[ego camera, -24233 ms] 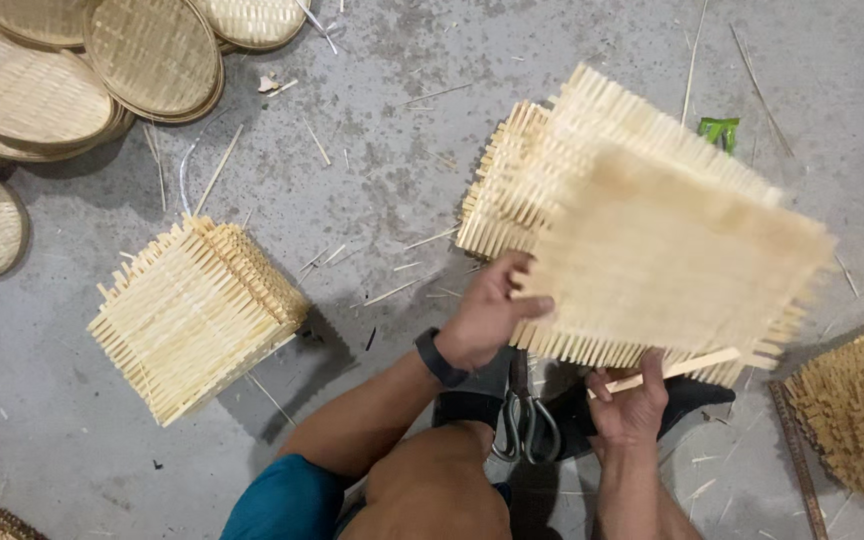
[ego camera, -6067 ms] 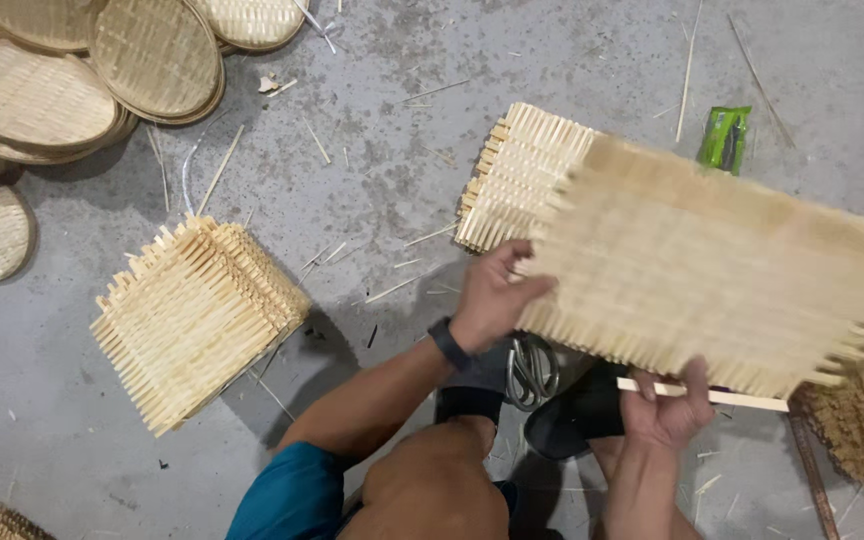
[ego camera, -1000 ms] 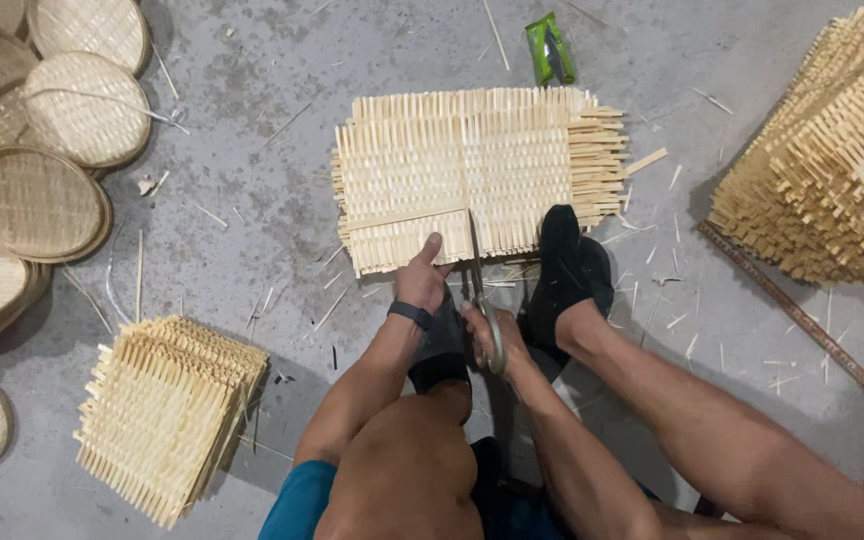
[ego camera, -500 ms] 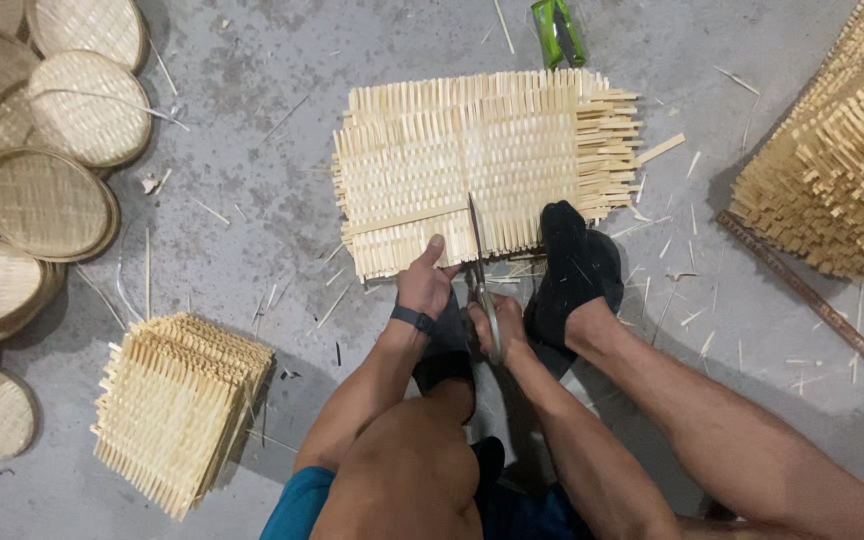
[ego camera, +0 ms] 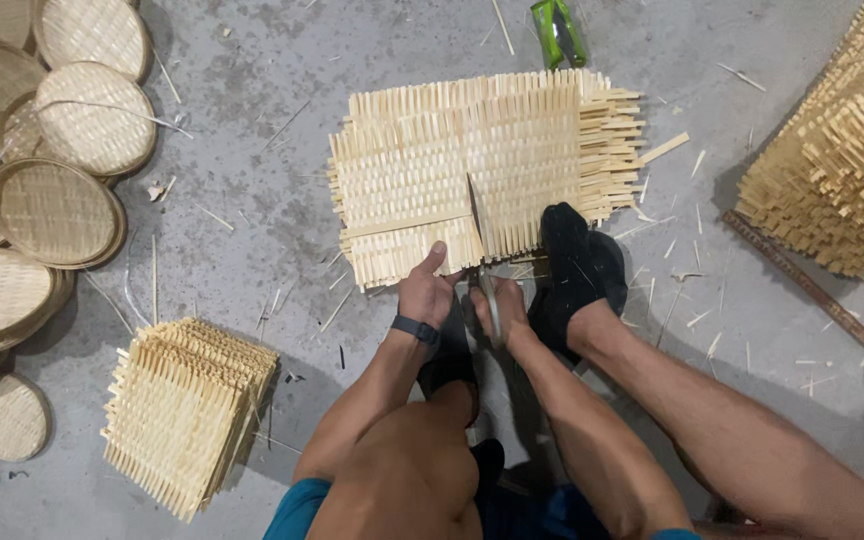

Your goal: The person sits on the floor and uses large shears to cut rectangular bamboo mats in half. They repeatedly separate the cut pieces, stack them, and continue cutting additional mats from a pile.

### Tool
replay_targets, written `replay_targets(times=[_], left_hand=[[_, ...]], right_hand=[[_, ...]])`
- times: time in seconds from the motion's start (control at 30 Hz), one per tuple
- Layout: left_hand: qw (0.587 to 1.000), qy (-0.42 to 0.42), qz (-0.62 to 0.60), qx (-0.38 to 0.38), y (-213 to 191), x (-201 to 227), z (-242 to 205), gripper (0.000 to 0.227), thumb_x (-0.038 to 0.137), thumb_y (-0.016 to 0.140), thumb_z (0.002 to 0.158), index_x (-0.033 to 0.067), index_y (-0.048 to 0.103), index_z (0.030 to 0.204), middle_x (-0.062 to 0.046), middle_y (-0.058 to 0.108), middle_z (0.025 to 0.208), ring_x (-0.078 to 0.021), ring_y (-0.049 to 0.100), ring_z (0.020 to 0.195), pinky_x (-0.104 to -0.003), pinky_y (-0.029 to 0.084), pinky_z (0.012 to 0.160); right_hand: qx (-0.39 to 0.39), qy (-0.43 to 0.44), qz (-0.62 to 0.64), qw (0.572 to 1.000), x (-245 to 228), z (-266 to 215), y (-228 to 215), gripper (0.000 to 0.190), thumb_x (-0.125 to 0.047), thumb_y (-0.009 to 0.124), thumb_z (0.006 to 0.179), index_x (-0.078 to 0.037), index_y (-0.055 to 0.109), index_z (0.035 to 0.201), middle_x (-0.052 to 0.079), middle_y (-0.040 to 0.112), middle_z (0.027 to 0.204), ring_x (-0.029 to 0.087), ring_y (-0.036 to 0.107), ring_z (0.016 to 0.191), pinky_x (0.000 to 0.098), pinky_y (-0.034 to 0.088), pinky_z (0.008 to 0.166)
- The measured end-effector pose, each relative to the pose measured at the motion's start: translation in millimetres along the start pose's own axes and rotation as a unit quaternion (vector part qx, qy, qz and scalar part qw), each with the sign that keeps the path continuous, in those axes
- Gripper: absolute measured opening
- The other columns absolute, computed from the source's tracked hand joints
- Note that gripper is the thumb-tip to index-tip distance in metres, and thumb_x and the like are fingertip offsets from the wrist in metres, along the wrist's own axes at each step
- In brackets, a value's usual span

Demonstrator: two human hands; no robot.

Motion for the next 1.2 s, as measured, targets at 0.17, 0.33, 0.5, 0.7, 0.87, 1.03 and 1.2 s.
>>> replay_targets(times=[0.17,0.33,0.5,0.7,0.87,1.03,1.2], left_hand=[[1.000,-0.004,-0.014,0.025,5,7,-6,0.040,0.011,0.068,0.096,-0.0064,0.054,0.129,-0.018,0.065,0.120,-0.0318,0.065,0.106,-0.046,0.056,0.092],[1.000,0.005,-0.009,0.028,19,12,-12,0.039,0.009,0.066,0.094,-0.0057,0.054,0.129,-0.016,0.064,0.121,-0.0311,0.065,0.104,-0.047,0.055,0.093],[0.998,-0.043,-0.034,0.030,8,4,-9,0.036,0.013,0.067,0.097,-0.0065,0.056,0.126,-0.017,0.063,0.119,-0.0322,0.062,0.104,-0.046,0.052,0.092],[0.999,-0.027,-0.038,0.018,4,5,-1,0.034,0.010,0.067,0.095,-0.0006,0.055,0.125,-0.011,0.063,0.121,-0.0269,0.062,0.108,-0.045,0.050,0.099],[0.997,-0.043,-0.059,0.013,11,5,-12,0.035,0.009,0.067,0.098,-0.0014,0.055,0.129,-0.011,0.064,0.125,-0.0260,0.061,0.113,-0.043,0.049,0.102],[0.999,-0.007,-0.035,0.025,29,22,-31,0.038,0.005,0.065,0.091,0.0070,0.055,0.127,-0.006,0.064,0.121,-0.0243,0.061,0.112,-0.045,0.049,0.098],[0.996,-0.034,-0.063,0.053,29,21,-38,0.038,0.003,0.067,0.094,0.0010,0.055,0.129,-0.012,0.064,0.124,-0.0283,0.062,0.113,-0.043,0.052,0.103]], right_hand=[[-0.103,0.227,0.129,0.960,7,10,-1,0.038,-0.035,0.062,0.093,0.002,0.070,0.090,0.017,0.066,0.071,0.029,0.061,0.058,0.0462,0.046,0.056],[-0.043,0.051,-0.063,0.996,0,29,-6,0.045,-0.038,0.058,0.092,0.005,0.072,0.092,0.025,0.071,0.084,0.037,0.070,0.080,0.0457,0.052,0.074],[-0.028,-0.003,-0.105,0.994,32,29,17,0.040,-0.032,0.057,0.092,0.005,0.071,0.088,0.029,0.071,0.083,0.040,0.071,0.081,0.0457,0.055,0.078],[-0.062,0.025,-0.031,0.997,12,20,1,0.035,-0.036,0.066,0.094,-0.003,0.066,0.085,0.013,0.068,0.073,0.019,0.066,0.065,0.0354,0.049,0.061],[-0.200,0.196,0.258,0.924,-13,3,-21,0.030,-0.035,0.066,0.092,-0.005,0.063,0.093,0.007,0.060,0.072,0.018,0.057,0.058,0.0338,0.046,0.050],[-0.131,0.165,0.164,0.964,-15,37,-12,0.033,-0.032,0.053,0.094,-0.006,0.068,0.105,0.007,0.070,0.083,0.020,0.065,0.068,0.0353,0.054,0.058],[-0.012,-0.043,-0.170,0.984,-4,55,6,0.026,-0.016,0.060,0.084,0.006,0.073,0.090,0.027,0.069,0.080,0.038,0.072,0.075,0.0437,0.053,0.070]])
Point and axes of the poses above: each hand's wrist, its own z-axis towards the middle knuckle, its own y-axis out of the palm, x = y × z, the point moved 7 cm from there along z, towards the middle knuckle
